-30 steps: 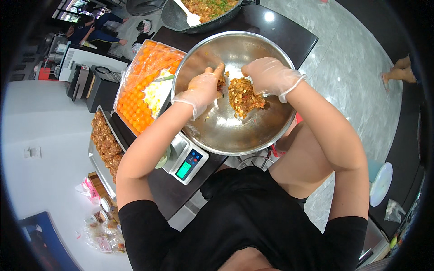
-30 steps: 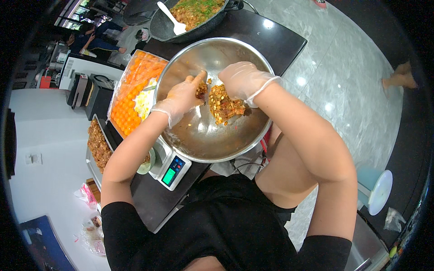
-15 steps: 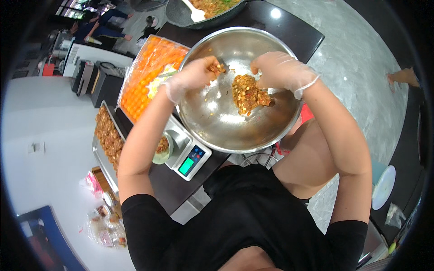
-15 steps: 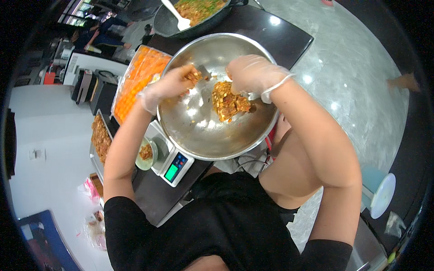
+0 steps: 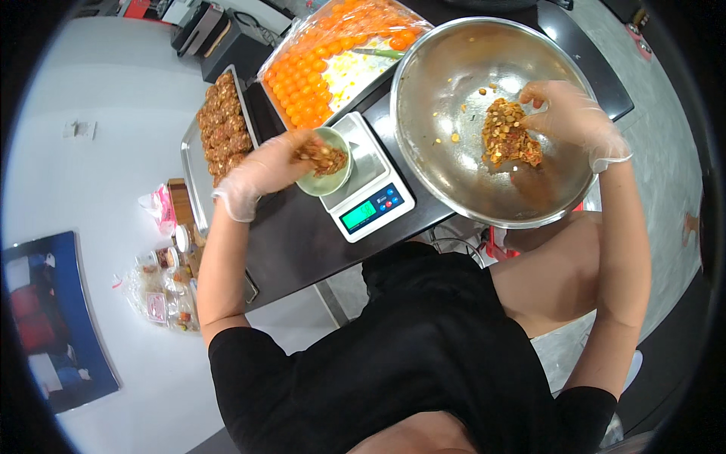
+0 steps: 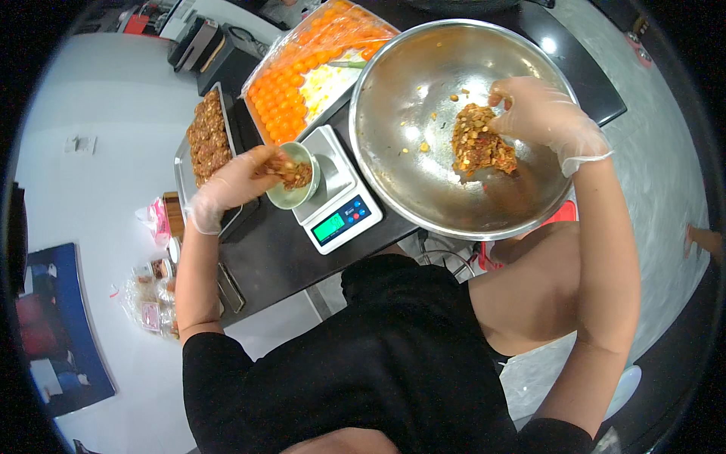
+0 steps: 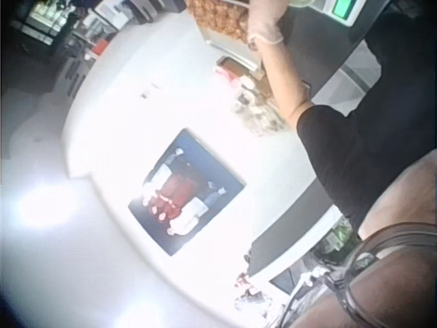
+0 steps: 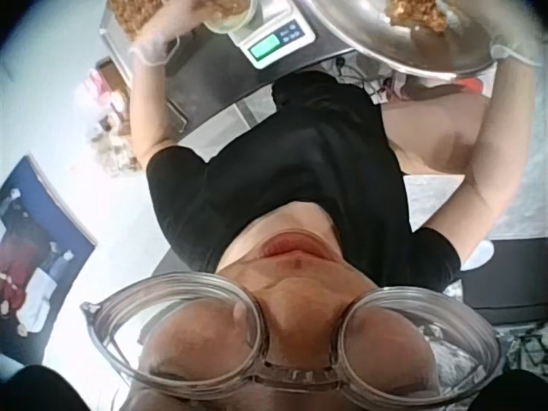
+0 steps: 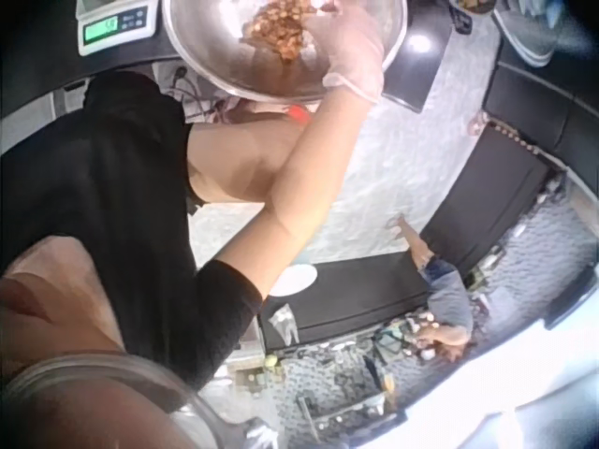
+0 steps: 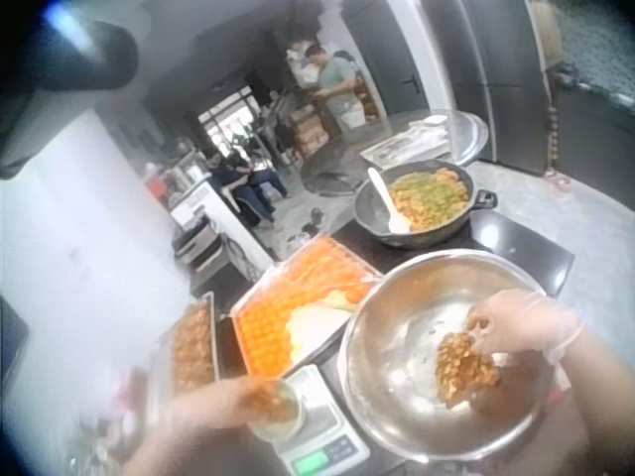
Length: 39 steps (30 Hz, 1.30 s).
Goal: The person scoops a meat mixture from a metal bowl, weighs it in a small bowl on a digital scale, and then shapes it into a ball by hand. They place the finished meatball onto a tray and repeat the process.
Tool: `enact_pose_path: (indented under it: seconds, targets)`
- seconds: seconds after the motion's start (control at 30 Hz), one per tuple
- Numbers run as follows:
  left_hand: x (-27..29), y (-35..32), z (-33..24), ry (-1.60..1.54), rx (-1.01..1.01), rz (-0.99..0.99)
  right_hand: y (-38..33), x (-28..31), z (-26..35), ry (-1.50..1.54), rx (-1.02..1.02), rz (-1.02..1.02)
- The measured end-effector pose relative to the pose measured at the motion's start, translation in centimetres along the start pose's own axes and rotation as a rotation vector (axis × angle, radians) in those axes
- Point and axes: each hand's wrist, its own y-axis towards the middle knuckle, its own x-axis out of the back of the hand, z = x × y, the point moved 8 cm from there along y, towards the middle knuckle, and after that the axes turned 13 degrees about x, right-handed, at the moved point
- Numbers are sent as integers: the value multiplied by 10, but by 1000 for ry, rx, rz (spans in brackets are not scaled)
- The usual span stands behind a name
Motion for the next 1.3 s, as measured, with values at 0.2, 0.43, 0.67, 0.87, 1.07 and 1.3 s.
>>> enact_pose_path:
  seconds: [0.2, 0.43, 0.67, 0.87, 1.07, 1.3]
  targets:
    - [10, -22, -1, 63, 144, -282, 1, 4, -1, -26, -53, -36]
    - [34, -49, 1, 21, 161, -393, 4, 7, 7, -22, -69, -43]
    - [40, -61, -3, -82, 118, -421, 15, 5, 2, -57, -22, -33]
    - [40, -63, -3, -97, 112, -449, 13, 9, 6, -46, -50, -49]
    - [42, -64, 0, -109, 106, -472, 9, 10, 10, -60, -39, -48]
    - [57, -56, 0, -102, 54, -544, 0, 8, -6, -3, -37, -47]
